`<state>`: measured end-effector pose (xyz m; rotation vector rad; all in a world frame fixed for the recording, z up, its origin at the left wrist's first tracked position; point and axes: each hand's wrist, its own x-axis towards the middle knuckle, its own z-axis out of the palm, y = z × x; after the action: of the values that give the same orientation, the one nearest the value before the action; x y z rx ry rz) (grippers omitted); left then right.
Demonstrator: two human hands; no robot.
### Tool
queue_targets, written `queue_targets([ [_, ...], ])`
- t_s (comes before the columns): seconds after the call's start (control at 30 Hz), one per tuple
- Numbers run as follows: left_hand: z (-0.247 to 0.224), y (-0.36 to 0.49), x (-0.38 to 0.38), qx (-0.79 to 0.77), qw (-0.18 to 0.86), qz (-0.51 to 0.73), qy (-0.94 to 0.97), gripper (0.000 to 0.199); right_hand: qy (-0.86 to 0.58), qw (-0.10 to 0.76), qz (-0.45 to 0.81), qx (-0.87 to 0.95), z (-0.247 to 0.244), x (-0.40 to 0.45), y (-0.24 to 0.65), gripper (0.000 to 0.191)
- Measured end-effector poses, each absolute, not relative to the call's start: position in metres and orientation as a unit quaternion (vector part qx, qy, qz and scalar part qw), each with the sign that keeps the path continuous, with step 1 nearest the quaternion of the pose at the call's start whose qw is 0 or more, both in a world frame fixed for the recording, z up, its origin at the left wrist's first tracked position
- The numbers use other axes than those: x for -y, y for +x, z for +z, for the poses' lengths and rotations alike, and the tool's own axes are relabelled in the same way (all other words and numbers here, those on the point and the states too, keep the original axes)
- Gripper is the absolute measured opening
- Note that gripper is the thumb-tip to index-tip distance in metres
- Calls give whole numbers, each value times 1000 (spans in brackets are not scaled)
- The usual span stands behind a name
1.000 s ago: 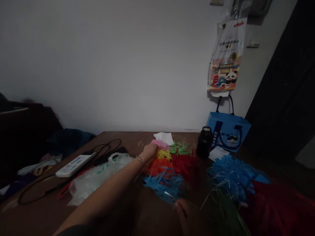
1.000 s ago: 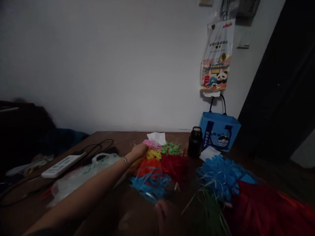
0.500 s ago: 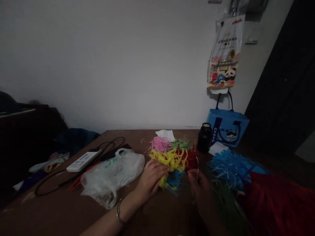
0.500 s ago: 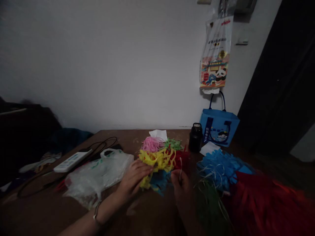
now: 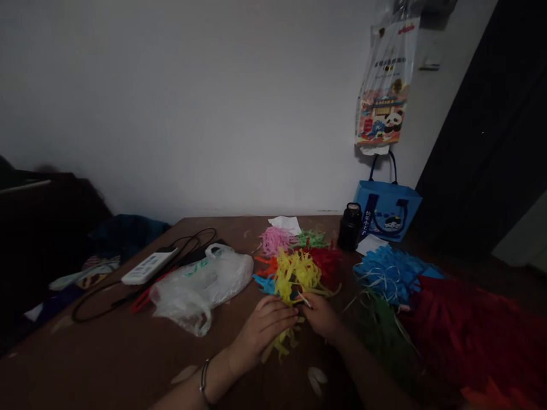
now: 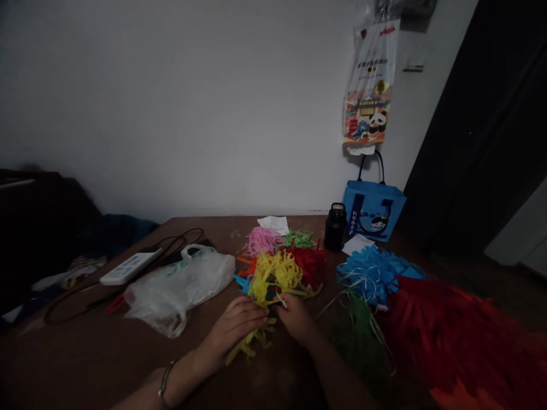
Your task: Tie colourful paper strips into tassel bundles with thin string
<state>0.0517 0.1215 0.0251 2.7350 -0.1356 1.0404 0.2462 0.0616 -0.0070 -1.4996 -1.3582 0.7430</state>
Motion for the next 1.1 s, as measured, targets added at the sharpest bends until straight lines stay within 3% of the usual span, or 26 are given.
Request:
queue_targets([
  [0.27,70,9,-87,-103,210,300,925,28,-623,411,204,634,49,-8,250,25],
  [0.47,82,24,-38,-182,185,349,901,29,-589,368,185,695,85,46,229,23],
  [0.53,77,36,-23,-201,308,336,867,15,-591,428,229,644,85,57,225,23],
  [0.67,56,51,4,-277,688,297,602,35,-608,552,345,455,70,64,223,29],
  [0.77,43,59,17,-268,818,289,418,39,-578,570,433,391,61,64,217,35],
  [1.1,35,63,24,-301,800,325,404,39,-597,561,407,404,63,60,202,22],
])
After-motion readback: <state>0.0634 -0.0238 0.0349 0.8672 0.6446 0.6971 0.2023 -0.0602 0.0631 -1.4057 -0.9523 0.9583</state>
